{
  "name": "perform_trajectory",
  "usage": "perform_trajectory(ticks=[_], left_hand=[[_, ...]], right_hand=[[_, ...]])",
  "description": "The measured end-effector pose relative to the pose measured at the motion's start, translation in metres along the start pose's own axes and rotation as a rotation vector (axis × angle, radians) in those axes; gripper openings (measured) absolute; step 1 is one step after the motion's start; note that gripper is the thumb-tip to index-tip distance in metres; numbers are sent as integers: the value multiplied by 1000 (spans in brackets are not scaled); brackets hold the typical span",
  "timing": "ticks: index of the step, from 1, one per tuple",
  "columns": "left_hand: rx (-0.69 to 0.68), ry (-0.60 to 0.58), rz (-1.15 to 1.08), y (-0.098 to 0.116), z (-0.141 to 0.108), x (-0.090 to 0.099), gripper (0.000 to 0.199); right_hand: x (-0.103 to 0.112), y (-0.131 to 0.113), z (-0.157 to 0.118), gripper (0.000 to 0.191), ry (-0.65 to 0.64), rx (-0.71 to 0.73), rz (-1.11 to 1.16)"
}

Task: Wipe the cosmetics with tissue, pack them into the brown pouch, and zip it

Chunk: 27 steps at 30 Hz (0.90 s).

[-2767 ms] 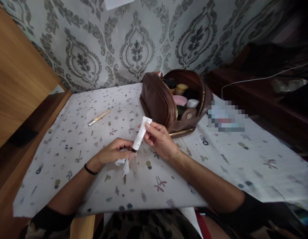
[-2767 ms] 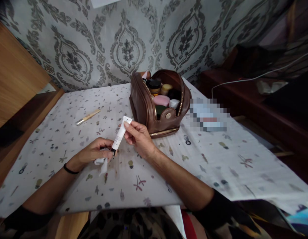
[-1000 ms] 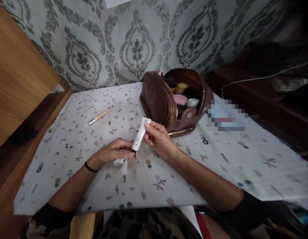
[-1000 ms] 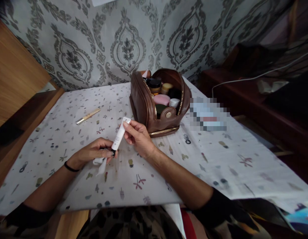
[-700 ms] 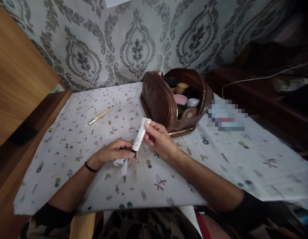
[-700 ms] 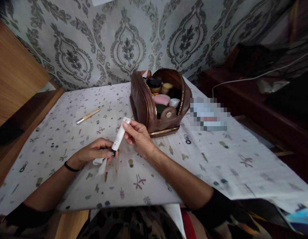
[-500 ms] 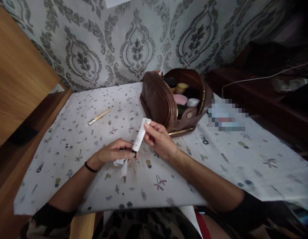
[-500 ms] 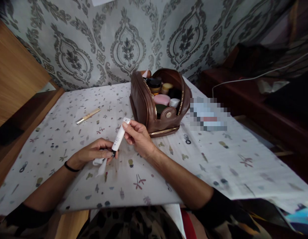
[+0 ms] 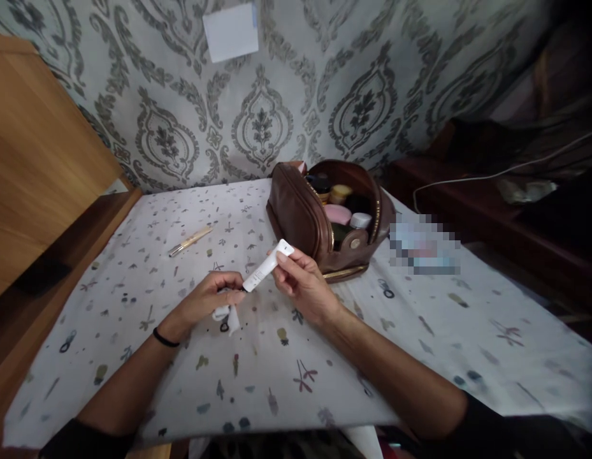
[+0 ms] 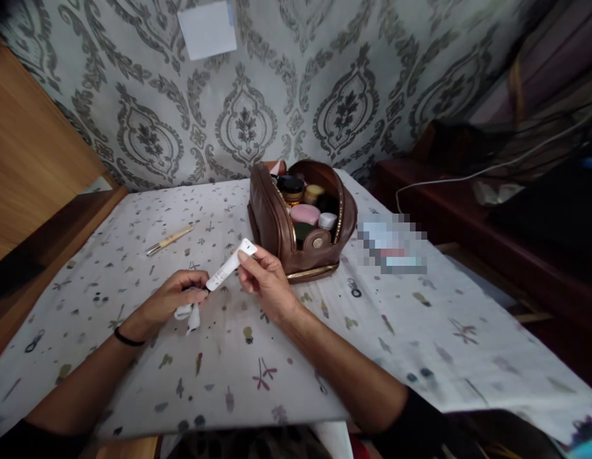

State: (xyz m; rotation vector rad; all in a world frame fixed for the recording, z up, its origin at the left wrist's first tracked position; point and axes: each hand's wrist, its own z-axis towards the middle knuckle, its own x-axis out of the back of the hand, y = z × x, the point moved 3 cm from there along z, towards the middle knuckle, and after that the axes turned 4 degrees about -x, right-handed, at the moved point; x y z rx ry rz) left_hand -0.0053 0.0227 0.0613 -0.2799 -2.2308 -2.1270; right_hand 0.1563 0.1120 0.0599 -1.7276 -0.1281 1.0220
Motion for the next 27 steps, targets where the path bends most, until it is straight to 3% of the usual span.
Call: perform_trajectory(ticks=[4,8,13,22,27], left_hand=[[-45,226,-153,-9,2,14,39],[-107,414,-167,-14,3,24,38],[-150,501,-9,-12,3,27,37],[-192,563,114,-6,-2,26,28],[-176,619,179,0,-5,25,31]], right_hand=[[0,1,-2,33,27,5,-54],[0,5,-2,34,18,46,-226],[2,10,-3,37,-9,87,-390],[2,15,-1,39,-43,-44,-327],[2,18,-3,45,-54,17,-400]])
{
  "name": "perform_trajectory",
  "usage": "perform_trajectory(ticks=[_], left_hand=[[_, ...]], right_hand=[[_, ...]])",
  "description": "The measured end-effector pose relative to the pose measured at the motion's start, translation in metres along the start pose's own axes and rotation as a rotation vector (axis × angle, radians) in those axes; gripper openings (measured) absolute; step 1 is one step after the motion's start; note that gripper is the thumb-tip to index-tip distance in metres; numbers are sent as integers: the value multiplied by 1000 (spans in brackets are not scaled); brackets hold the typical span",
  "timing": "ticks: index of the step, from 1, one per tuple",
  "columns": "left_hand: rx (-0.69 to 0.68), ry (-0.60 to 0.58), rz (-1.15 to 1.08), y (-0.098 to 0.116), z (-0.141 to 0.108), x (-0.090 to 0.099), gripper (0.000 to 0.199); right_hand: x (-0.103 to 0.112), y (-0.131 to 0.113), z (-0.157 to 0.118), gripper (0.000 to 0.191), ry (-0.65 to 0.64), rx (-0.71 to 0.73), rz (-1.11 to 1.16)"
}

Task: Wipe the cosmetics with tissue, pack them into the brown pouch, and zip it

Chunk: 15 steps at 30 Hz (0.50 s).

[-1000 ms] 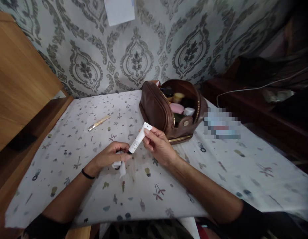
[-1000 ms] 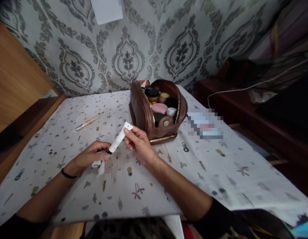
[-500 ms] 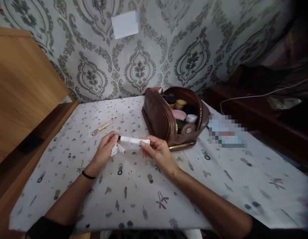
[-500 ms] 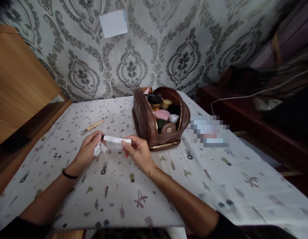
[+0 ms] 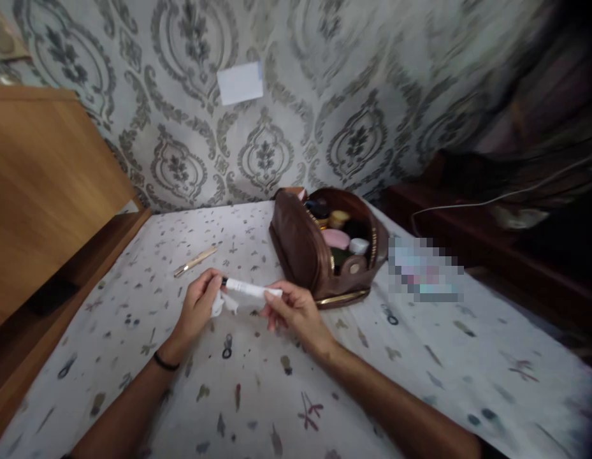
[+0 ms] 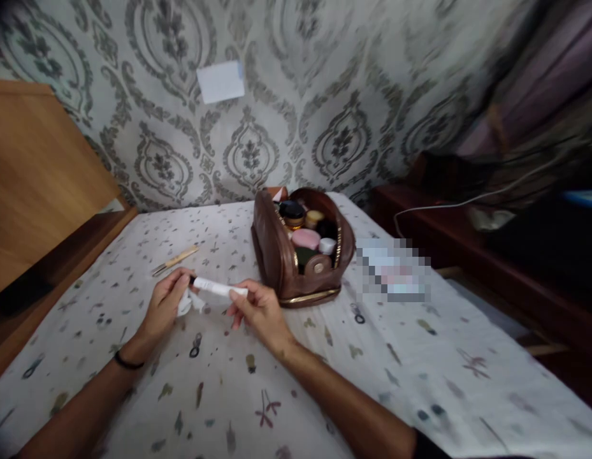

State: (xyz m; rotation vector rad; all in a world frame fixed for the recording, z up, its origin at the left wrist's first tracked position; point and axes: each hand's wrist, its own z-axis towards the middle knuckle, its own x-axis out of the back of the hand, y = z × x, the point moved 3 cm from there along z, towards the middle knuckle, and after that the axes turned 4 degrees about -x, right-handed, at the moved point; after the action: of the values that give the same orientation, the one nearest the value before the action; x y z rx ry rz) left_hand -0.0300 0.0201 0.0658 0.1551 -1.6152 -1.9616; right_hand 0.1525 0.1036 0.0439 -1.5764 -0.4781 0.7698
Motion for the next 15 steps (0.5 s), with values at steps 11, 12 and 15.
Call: perform_trajectory(ticks=[11,12,15], left_hand=[[105,106,96,-23,0,2,56],[115,126,112,-24,0,3,58],[124,97,145,-27,3,5,63]], right_hand=[[-13,18,-3,50,-136,-196,-34],[-12,14,-4,53,-137,-193,0],[-5,-8,-9,59,-139,-143,75]])
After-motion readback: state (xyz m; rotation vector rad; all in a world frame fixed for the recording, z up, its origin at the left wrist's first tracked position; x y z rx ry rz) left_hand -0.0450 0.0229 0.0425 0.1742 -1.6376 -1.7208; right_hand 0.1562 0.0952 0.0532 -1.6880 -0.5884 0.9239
